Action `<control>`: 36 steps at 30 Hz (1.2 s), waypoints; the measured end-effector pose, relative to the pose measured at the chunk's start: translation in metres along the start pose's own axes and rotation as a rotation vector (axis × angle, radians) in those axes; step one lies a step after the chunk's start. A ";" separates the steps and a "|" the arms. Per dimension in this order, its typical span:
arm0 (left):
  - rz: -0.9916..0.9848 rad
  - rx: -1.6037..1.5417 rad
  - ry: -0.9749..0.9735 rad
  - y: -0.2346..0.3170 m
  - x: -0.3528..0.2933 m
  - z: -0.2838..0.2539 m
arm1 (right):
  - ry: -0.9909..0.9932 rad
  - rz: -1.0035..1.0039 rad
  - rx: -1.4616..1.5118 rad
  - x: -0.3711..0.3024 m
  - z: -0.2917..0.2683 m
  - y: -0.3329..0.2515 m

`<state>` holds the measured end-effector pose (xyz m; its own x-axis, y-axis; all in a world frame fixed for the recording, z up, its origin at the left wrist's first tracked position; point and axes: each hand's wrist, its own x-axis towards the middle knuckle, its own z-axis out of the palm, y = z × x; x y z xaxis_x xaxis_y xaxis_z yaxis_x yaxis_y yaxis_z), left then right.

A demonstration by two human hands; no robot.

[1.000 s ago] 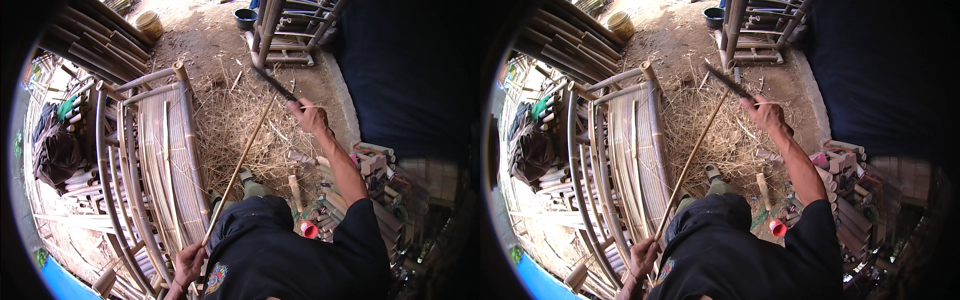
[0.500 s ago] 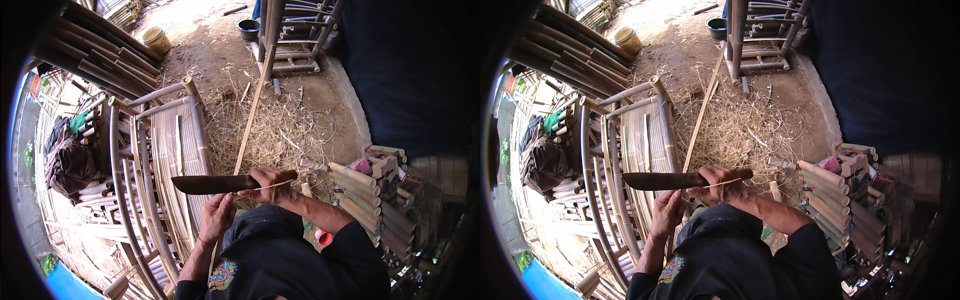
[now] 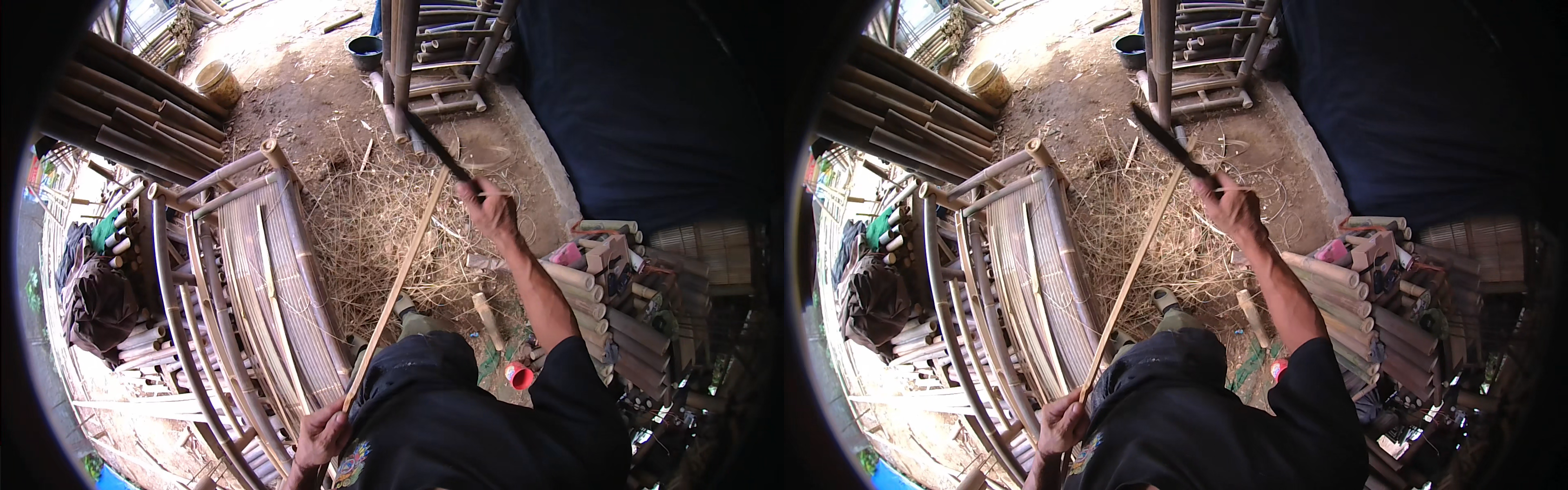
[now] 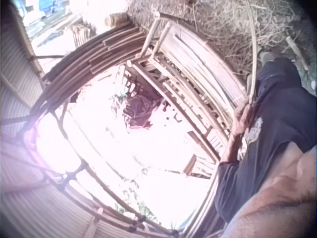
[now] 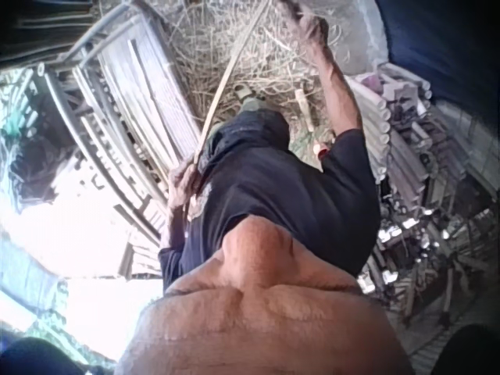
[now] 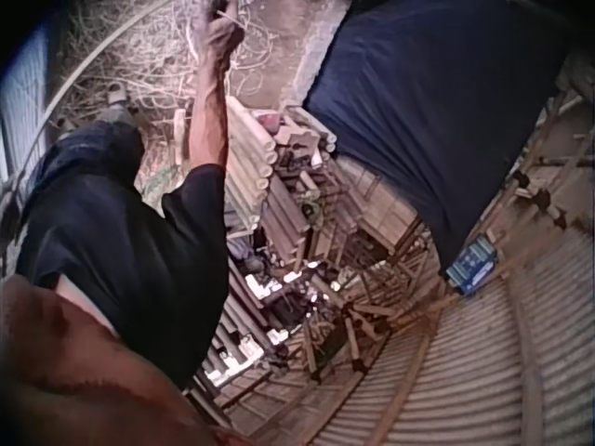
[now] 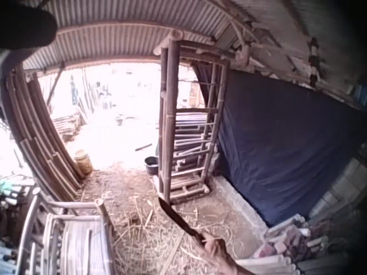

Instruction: The person uses a large knife to split bamboo poles into thin strips. They repeatedly strike the bamboo against a wooden frame to separate the layers, then place the finished strips on a nearby rack.

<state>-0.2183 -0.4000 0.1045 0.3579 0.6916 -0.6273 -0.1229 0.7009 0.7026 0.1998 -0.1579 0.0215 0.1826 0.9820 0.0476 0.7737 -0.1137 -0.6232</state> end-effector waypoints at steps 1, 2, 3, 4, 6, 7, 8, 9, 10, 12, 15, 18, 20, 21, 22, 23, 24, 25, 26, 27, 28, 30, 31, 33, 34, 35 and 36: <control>-0.021 -0.021 -0.003 -0.005 -0.011 -0.006 | 0.136 0.019 0.002 0.010 -0.004 0.005; -0.038 -0.039 -0.020 -0.011 -0.019 -0.013 | 0.131 0.171 0.053 0.026 -0.012 0.035; -0.031 -0.115 -0.028 -0.021 -0.027 -0.023 | 0.147 0.370 0.274 0.038 -0.023 0.037; -0.066 -0.137 -0.060 -0.023 -0.025 -0.033 | 0.205 0.286 0.474 0.045 -0.033 0.042; -0.120 -0.181 -0.121 -0.026 -0.019 -0.044 | 0.151 0.330 0.882 0.035 -0.034 0.042; -0.147 0.003 -0.024 -0.019 -0.012 -0.035 | 0.086 0.318 1.027 0.025 -0.029 0.024; -0.202 0.099 0.021 -0.017 -0.007 -0.033 | 0.021 0.305 1.171 0.014 -0.023 0.002; -0.162 0.127 0.062 -0.020 -0.002 -0.030 | 0.000 0.317 1.176 0.007 -0.020 -0.012; -0.126 0.155 0.101 -0.022 0.001 -0.030 | -0.004 0.345 1.226 0.003 -0.016 -0.019; -0.082 0.266 0.139 -0.021 0.001 -0.031 | 0.057 0.284 1.185 -0.001 -0.001 -0.026; -0.004 0.401 0.202 -0.026 0.001 -0.036 | 0.218 0.350 1.194 -0.004 0.007 -0.028; 0.101 0.569 0.240 -0.027 0.002 -0.036 | 0.161 0.381 1.316 -0.011 0.005 -0.027; 0.251 0.801 0.238 -0.025 0.006 -0.036 | 0.153 0.374 1.338 -0.014 0.006 -0.033; 0.187 0.802 0.208 -0.022 0.007 -0.040 | 0.153 0.347 1.335 -0.013 0.007 -0.029; 0.123 0.803 0.179 -0.018 0.008 -0.048 | 0.141 0.351 1.291 -0.012 0.007 -0.025; 0.058 0.802 0.151 -0.014 0.009 -0.055 | 0.128 0.356 1.247 -0.012 0.005 -0.021; 0.054 0.773 0.149 -0.010 0.008 -0.062 | 0.102 0.356 1.204 -0.011 0.006 -0.022; 0.065 0.748 0.285 -0.010 0.007 -0.072 | 0.082 0.341 1.235 -0.008 0.010 -0.027; 0.076 0.719 0.425 -0.010 0.004 -0.082 | 0.137 0.377 1.359 -0.009 0.010 -0.032; 0.249 0.859 0.525 0.010 0.001 -0.087 | 0.143 0.447 1.370 -0.005 0.010 -0.027; 0.412 1.008 0.634 0.039 0.000 -0.094 | 0.138 0.520 1.384 -0.002 0.011 -0.020; 0.824 1.222 0.905 0.105 0.003 -0.112 | 0.177 0.642 1.264 -0.005 0.017 -0.014; 0.805 1.231 0.910 0.155 -0.011 -0.100 | 0.135 0.597 1.130 -0.008 0.028 -0.001; 1.105 0.590 0.941 0.239 -0.017 -0.069 | 0.017 0.527 0.932 -0.022 0.053 -0.005; 1.127 0.634 0.971 0.288 -0.021 -0.040 | -0.034 0.520 0.862 -0.033 0.055 -0.010; 1.240 0.680 0.940 0.328 -0.035 -0.023 | -0.132 0.501 0.888 -0.042 0.064 -0.014; 1.369 0.822 0.878 0.360 -0.066 -0.007 | -0.228 0.492 0.941 -0.054 0.075 -0.037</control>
<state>-0.2924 -0.1918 0.3966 -0.1611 0.7114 0.6841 0.6546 -0.4418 0.6135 0.1155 -0.1951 -0.0168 0.1530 0.8764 -0.4567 -0.1466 -0.4369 -0.8875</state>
